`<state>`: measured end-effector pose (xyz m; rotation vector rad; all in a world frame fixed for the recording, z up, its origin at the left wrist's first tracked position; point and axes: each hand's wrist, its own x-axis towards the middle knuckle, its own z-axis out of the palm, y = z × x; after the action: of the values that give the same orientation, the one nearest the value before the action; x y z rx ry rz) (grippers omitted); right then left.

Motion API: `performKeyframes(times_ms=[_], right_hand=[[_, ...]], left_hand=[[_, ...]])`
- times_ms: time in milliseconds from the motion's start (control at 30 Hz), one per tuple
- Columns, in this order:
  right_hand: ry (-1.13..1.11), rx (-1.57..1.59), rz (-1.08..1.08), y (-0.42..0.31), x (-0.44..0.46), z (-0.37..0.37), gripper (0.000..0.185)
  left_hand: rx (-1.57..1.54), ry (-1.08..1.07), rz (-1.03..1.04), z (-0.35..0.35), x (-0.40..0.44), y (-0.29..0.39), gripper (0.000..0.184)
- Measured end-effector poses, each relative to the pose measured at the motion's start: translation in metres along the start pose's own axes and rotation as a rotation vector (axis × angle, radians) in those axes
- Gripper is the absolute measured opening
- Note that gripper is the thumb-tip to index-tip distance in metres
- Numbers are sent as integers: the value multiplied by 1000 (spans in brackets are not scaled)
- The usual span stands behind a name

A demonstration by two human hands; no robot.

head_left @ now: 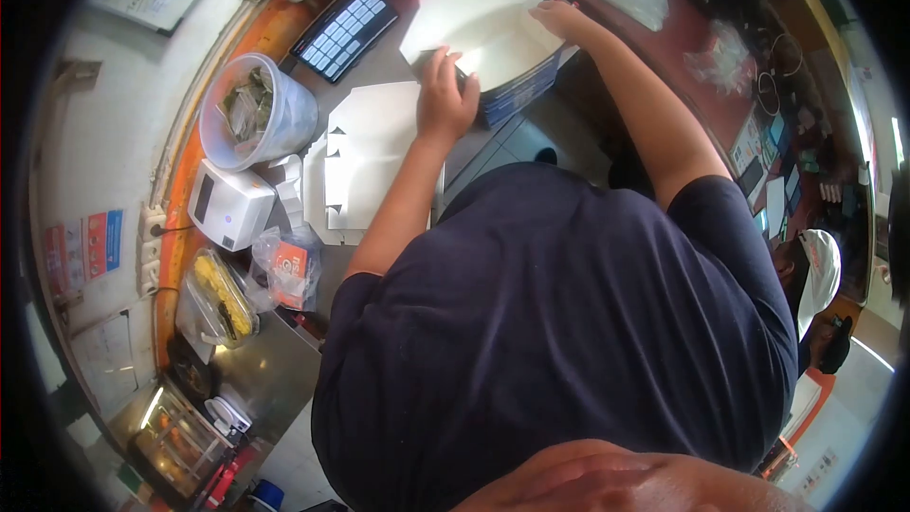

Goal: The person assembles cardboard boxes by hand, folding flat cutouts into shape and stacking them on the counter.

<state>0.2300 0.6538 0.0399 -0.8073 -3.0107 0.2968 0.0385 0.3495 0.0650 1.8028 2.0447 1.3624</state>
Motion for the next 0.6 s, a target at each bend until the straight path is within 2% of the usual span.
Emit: performKeyframes(times_ms=[67,133,233,500,600], right_hand=[[-83,208,149,-2,-2,-8,46],[-165,801,807,-59,-12,-53,57],[-232,739,639,-44,-5,-40,63],[-189,982,591,-39,-17,-24,59],[-183,949,541,-38,-23,-22,60]], left_hand=[[-42,-10,-34,2,8,-13,46],[24,-24,-12,-3,13,-11,49],[84,-17,36,-4,18,-15,46],[134,-125,-81,-8,23,-8,47],[30,-14,-45,1,9,-3,48]])
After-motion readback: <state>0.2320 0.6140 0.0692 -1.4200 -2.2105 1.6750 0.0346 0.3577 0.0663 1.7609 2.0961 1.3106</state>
